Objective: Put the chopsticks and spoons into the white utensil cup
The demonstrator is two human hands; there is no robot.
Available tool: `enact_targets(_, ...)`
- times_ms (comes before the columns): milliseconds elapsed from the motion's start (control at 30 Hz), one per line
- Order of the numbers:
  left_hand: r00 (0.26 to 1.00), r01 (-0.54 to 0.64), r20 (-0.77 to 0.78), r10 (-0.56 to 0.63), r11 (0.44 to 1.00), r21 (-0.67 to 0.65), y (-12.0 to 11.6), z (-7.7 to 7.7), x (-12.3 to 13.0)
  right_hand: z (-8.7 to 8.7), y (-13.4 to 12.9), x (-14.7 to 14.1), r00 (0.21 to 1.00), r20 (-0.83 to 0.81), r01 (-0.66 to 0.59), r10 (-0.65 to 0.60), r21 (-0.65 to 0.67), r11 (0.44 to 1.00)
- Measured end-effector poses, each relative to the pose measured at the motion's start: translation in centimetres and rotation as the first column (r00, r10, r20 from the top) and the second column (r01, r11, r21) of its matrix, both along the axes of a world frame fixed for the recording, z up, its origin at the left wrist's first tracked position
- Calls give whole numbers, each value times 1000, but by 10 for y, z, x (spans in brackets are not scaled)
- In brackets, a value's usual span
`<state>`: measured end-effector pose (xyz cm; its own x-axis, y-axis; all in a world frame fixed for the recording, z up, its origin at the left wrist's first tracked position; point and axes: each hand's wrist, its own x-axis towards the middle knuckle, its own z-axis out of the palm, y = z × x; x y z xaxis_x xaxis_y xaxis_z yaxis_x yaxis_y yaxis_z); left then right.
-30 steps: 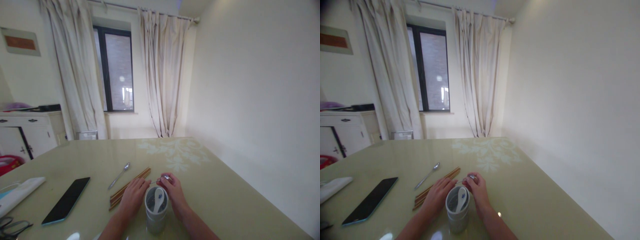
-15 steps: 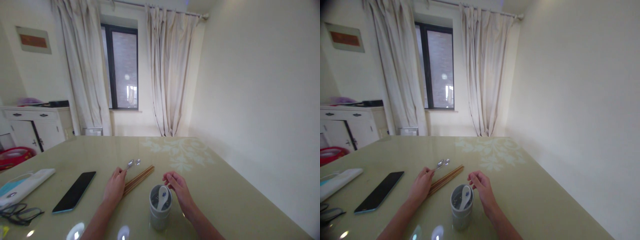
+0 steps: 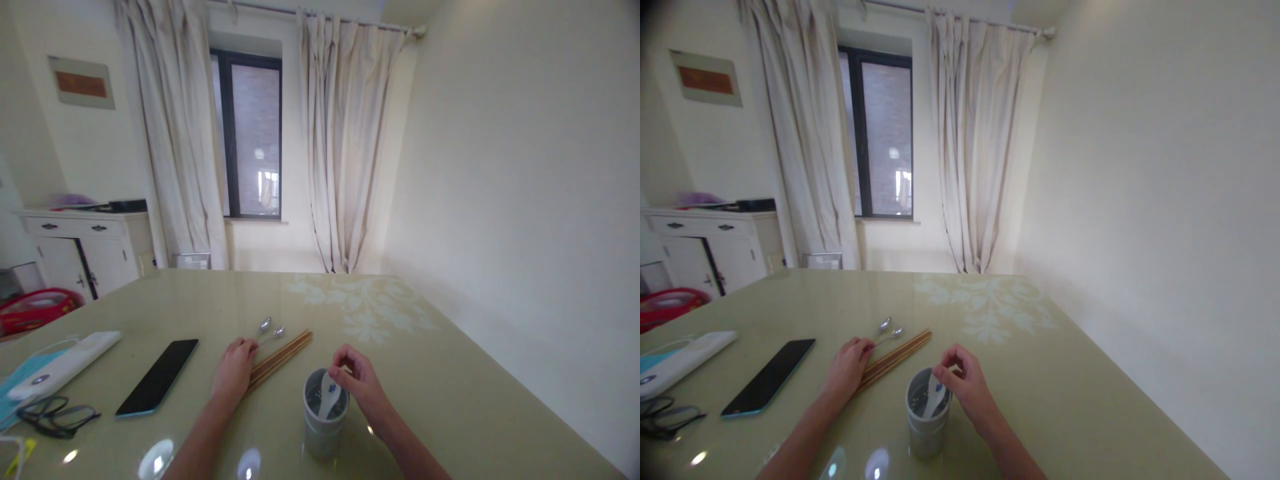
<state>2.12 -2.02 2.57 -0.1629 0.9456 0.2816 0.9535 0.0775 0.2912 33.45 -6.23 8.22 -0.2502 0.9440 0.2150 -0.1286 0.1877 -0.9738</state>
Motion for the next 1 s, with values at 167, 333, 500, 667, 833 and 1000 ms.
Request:
enact_targets(167,1000,1,-6,-1,1000,-6,-1,1,0,3,-3,-1,1000,0,-5,5,-9,1000)
enact_targets(333,1000,-6,-12,6,1000,2,-5,3,-3,2,-4,-1,1000,21,6,-6,3,1000)
enact_targets(500,999,-39,21,39,999,10,-2,-1,-6,1,-1,1,995,93,22,-31,93,995)
enact_targets(667,996,39,78,-40,999,16,1,-3,-8,7,-2,6,978,185,49,-98,252,966)
enact_targets(833,989,78,120,-81,996,35,2,-4,-9,14,-3,9,963,207,88,-171,360,929)
enact_targets(1000,985,97,135,-103,994,54,2,-8,-9,15,-4,9,949,262,67,-177,381,922)
